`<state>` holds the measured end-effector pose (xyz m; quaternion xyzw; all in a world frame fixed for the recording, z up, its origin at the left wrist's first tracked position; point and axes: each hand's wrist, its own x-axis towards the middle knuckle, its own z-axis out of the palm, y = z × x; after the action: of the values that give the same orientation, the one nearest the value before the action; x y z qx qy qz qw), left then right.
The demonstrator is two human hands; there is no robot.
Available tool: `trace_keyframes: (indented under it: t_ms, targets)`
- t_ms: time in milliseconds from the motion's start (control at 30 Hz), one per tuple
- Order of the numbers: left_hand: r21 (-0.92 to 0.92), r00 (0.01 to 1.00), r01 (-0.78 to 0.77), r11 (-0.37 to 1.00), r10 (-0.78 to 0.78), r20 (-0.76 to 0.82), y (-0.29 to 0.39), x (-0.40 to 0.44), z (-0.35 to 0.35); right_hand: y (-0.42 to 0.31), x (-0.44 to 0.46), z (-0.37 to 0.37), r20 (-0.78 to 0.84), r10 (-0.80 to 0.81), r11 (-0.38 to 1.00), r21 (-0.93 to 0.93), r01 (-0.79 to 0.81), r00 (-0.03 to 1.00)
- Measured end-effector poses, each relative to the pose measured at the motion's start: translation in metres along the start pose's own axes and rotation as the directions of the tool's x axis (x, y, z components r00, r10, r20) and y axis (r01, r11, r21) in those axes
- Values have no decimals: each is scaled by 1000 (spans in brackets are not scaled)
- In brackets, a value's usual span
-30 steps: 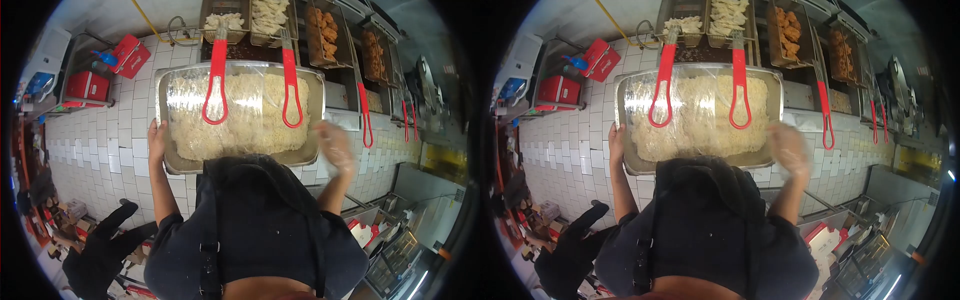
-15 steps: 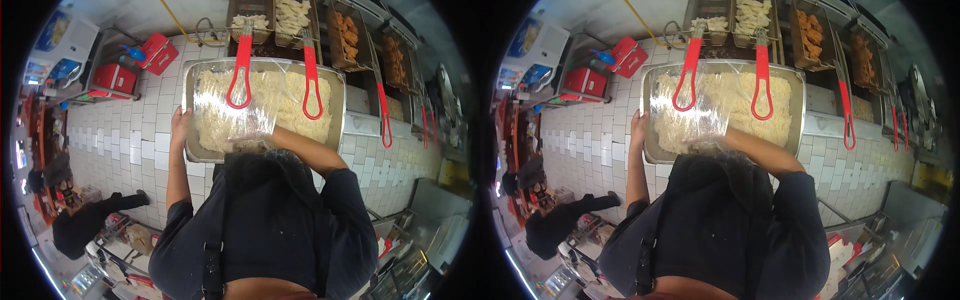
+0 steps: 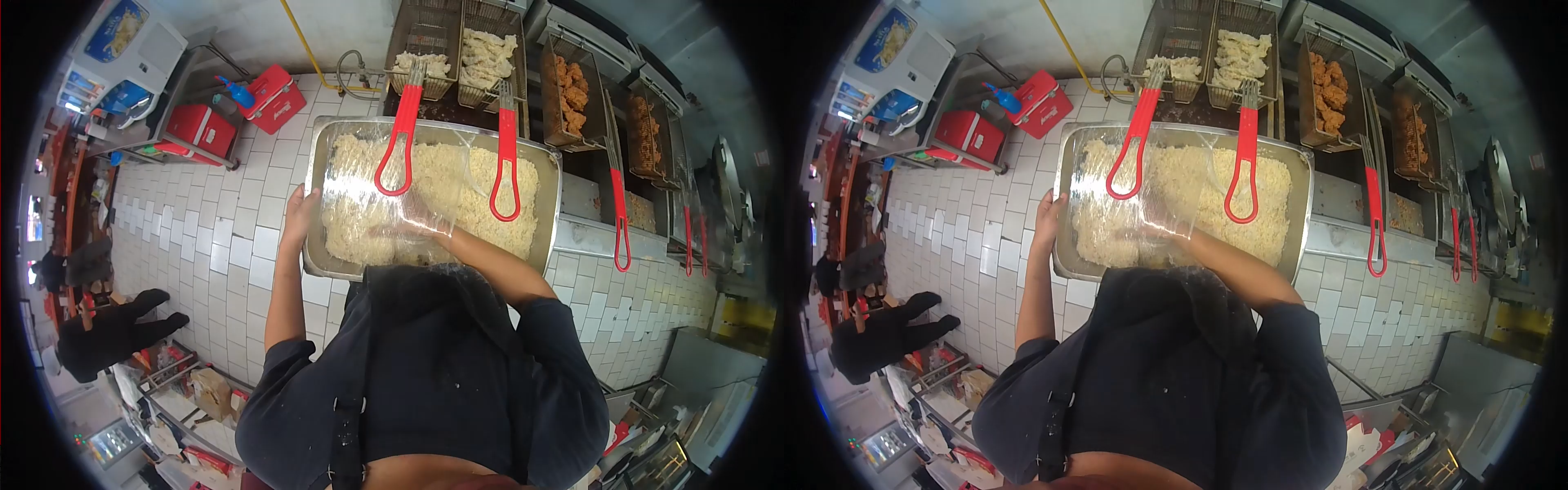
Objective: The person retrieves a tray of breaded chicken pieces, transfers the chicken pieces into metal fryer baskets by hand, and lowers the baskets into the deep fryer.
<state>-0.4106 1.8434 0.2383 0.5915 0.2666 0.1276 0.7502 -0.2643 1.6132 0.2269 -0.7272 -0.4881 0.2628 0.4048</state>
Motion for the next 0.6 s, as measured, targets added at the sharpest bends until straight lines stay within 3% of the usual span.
trace_keyframes:
  t_ms: [33,67,100,167,200,267,300,367,400,467,500,533,567,600]
  targets:
    - [1,1000,-5,1000,5,2,2,0,2,6,0,5,-55,-20,998,-55,17,998]
    - [-6,1000,4,1000,-4,1,4,-2,5,44,0,32,-94,50,978,-198,-68,994]
    - [-9,1000,14,1000,-14,1,6,-4,5,57,-1,42,-97,49,979,-195,-67,994]
    - [12,1000,1,1000,-1,-5,0,-3,-2,72,-6,45,-266,-235,955,-241,171,935]
    - [23,1000,-11,1000,11,-9,-3,0,-3,70,-11,34,-269,-233,955,-242,169,934]
    - [36,1000,-3,999,4,-27,-4,1,-5,54,-39,-7,-115,62,983,181,-41,991]
    - [51,999,4,999,-2,-46,-6,-1,-6,50,-58,-21,-111,85,982,178,-64,990]
    - [12,999,33,999,-32,-18,-7,-1,-6,41,-95,-51,-403,216,944,317,-86,889]
    - [60,999,37,997,-35,-35,-8,0,-8,26,-112,-72,-403,236,944,310,-111,884]
    - [98,998,54,994,-51,-27,-9,1,-10,-2,-146,-110,-346,552,827,341,-447,758]
    - [96,998,47,994,-43,-40,-9,1,-11,2,-161,-121,-357,569,818,336,-466,741]
    - [96,998,40,995,-35,-51,-7,1,-8,7,-174,-133,-382,443,877,-3,-481,811]
    - [87,998,51,995,-48,-29,-5,-1,-5,9,-185,-141,-348,321,831,-342,-438,881]
    - [86,999,41,995,-39,-27,0,-2,-1,5,-190,-146,-355,334,821,-346,-455,873]
